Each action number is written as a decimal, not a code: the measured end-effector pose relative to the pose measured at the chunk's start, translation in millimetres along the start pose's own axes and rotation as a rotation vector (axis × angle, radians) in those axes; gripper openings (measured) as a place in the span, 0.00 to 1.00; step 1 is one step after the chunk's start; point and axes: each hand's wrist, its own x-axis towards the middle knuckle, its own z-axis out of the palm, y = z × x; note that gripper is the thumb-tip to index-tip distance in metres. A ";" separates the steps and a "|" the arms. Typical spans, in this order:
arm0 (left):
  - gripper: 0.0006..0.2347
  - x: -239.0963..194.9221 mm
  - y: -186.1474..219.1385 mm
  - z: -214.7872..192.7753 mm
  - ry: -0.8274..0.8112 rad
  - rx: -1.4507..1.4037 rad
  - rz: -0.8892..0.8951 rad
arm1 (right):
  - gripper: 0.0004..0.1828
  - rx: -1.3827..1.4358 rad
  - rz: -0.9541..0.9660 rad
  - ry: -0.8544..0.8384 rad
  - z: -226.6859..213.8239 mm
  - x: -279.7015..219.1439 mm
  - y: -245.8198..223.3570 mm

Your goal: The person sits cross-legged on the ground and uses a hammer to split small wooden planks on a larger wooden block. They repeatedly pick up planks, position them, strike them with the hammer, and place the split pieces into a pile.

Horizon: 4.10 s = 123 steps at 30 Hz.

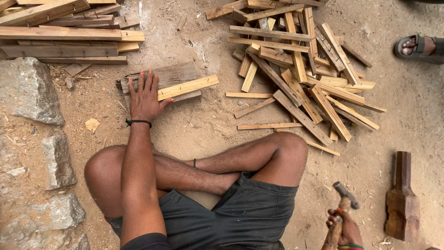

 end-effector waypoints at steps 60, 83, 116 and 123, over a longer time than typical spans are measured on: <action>0.39 5.6 7.9 -8.9 -0.034 -0.057 -0.094 | 0.29 -1.045 -1.306 -0.454 446.5 -123.9 9.0; 0.39 0.9 12.4 -6.9 0.000 -0.062 -0.112 | 0.26 -1.499 -1.279 -0.386 480.4 -54.6 57.1; 0.40 17.2 21.8 3.2 0.051 -0.116 -0.134 | 0.13 -0.357 0.256 -0.749 419.7 27.8 140.1; 0.41 45.4 66.6 -9.7 0.002 -0.182 -0.074 | 0.17 -0.225 0.436 -0.775 389.0 3.6 136.9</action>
